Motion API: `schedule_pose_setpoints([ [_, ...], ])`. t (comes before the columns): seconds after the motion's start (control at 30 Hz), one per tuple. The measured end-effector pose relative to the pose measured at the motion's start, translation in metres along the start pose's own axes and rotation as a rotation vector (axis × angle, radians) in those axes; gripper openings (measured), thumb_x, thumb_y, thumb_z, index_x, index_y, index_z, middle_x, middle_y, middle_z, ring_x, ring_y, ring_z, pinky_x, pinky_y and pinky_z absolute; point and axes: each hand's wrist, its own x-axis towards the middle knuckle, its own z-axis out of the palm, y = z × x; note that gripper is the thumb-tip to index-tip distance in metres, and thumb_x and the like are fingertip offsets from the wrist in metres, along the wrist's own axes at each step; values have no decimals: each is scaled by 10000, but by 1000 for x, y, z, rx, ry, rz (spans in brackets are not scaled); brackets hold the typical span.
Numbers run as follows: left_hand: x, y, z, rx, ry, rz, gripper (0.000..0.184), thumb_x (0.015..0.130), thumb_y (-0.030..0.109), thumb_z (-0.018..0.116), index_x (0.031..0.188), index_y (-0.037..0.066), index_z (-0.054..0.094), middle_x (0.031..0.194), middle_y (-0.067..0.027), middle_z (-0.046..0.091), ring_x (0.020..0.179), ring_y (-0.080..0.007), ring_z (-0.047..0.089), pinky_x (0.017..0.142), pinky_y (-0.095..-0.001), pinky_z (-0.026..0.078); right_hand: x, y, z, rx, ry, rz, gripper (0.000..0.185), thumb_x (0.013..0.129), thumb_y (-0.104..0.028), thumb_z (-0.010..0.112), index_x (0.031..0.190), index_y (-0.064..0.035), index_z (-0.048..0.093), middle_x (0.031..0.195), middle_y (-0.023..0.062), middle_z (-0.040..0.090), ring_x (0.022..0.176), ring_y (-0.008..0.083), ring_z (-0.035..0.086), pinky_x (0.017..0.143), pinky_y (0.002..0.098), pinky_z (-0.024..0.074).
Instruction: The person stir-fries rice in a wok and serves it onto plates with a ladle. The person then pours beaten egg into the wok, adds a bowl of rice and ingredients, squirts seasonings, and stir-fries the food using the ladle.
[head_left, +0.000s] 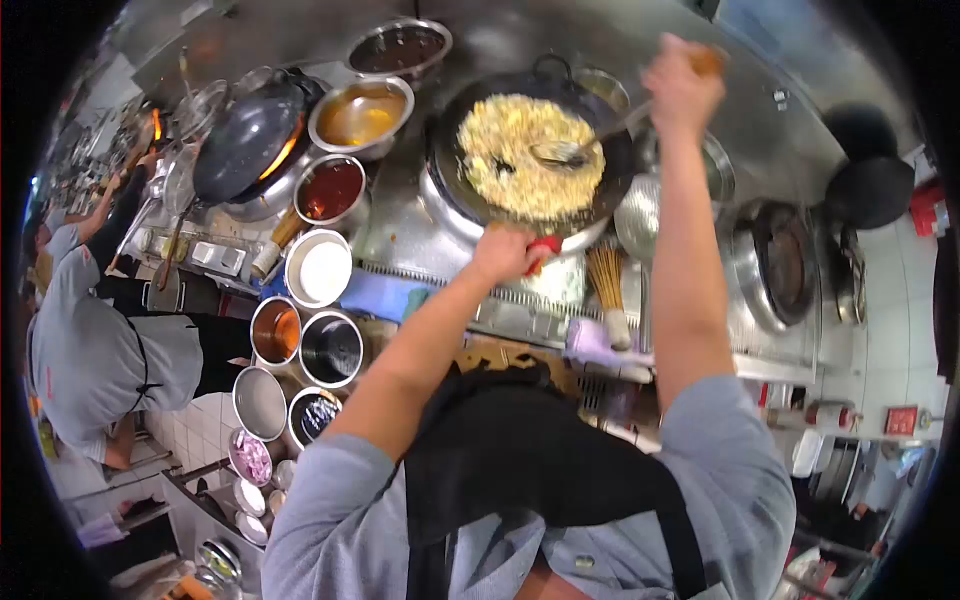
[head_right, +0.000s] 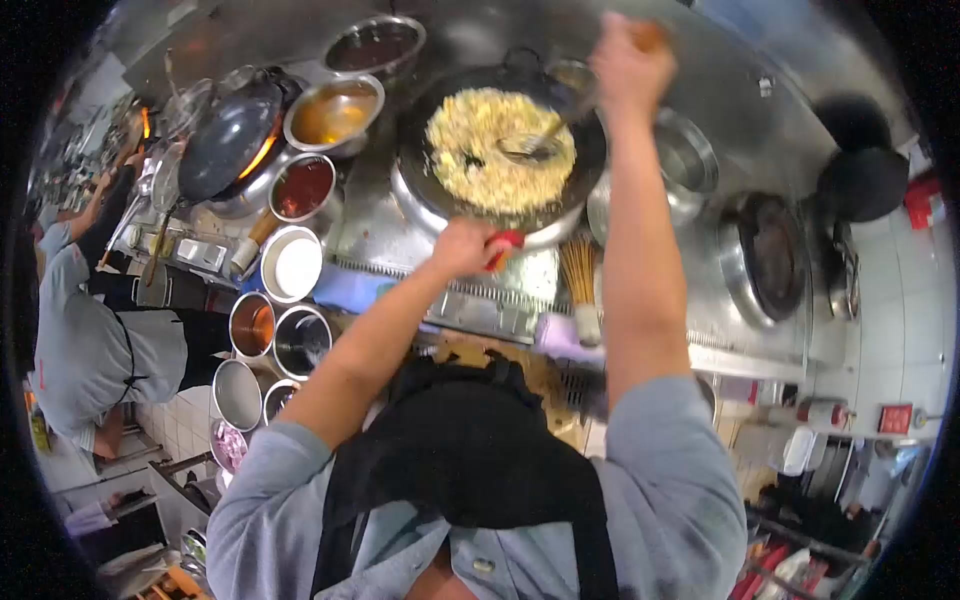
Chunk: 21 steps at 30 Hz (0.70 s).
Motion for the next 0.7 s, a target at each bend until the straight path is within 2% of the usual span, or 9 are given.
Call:
schedule_pose_setpoints([
  [0.07,-1,1,-2,-21,66,-50,434,847,515,605,881,93,702,815,-131,654,828,-335,637,738,-432,503,-13,1,-10,46,83,-67,275,924,-69,596,674,-92,485,569,-46,436,457,69,409,427,247,333],
  [0.13,-2,2,-5,-20,32,-60,431,844,509,611,900,91,703,802,-125,653,817,-344,636,739,-433,504,-42,82,-11,107,-12,-97,285,916,-110,611,660,-117,488,561,-44,482,469,60,447,454,210,362],
  [0.2,3,4,-7,-19,28,-68,427,847,504,610,905,91,702,803,-124,653,815,-349,635,735,-432,505,-16,71,19,-235,-168,-59,318,899,-140,633,623,-65,493,546,-27,498,464,73,455,445,254,357],
  [0.23,-3,8,-5,-20,5,-90,421,849,499,609,906,93,701,815,-118,656,833,-342,635,751,-431,500,-5,54,39,-194,-170,123,330,892,-170,641,627,-50,485,521,-11,495,453,88,458,445,280,360],
  [0.3,3,3,-12,4,13,-104,415,852,495,609,908,94,701,826,-113,659,852,-335,634,767,-429,495,-2,27,54,-55,-151,37,325,881,-200,660,639,-52,501,515,-6,504,447,98,461,448,293,369],
  [0.4,-5,3,-6,58,21,-94,408,857,495,600,898,99,686,864,-92,664,925,-291,623,838,-431,459,-39,77,48,140,-141,-37,336,868,-230,683,642,-50,511,519,-13,505,455,95,464,448,292,369],
  [0.53,-5,8,-10,67,-42,-145,405,853,493,605,896,98,683,882,-85,665,936,-281,623,798,-438,467,20,58,60,-173,-175,167,329,874,-238,679,640,-74,517,534,-21,511,445,87,465,437,280,367],
  [0.63,-6,7,-12,72,8,-130,413,850,498,604,896,95,683,882,-85,665,911,-281,630,772,-440,473,19,39,39,154,-77,-10,302,908,-117,629,678,-105,434,512,-29,407,404,76,370,402,261,324],
  [0.7,-10,2,-4,72,82,-83,424,842,511,607,882,95,685,862,-90,663,864,-292,637,753,-434,479,-4,94,36,77,-41,-96,324,907,-107,626,673,-114,402,518,-35,389,412,71,353,400,264,314],
])
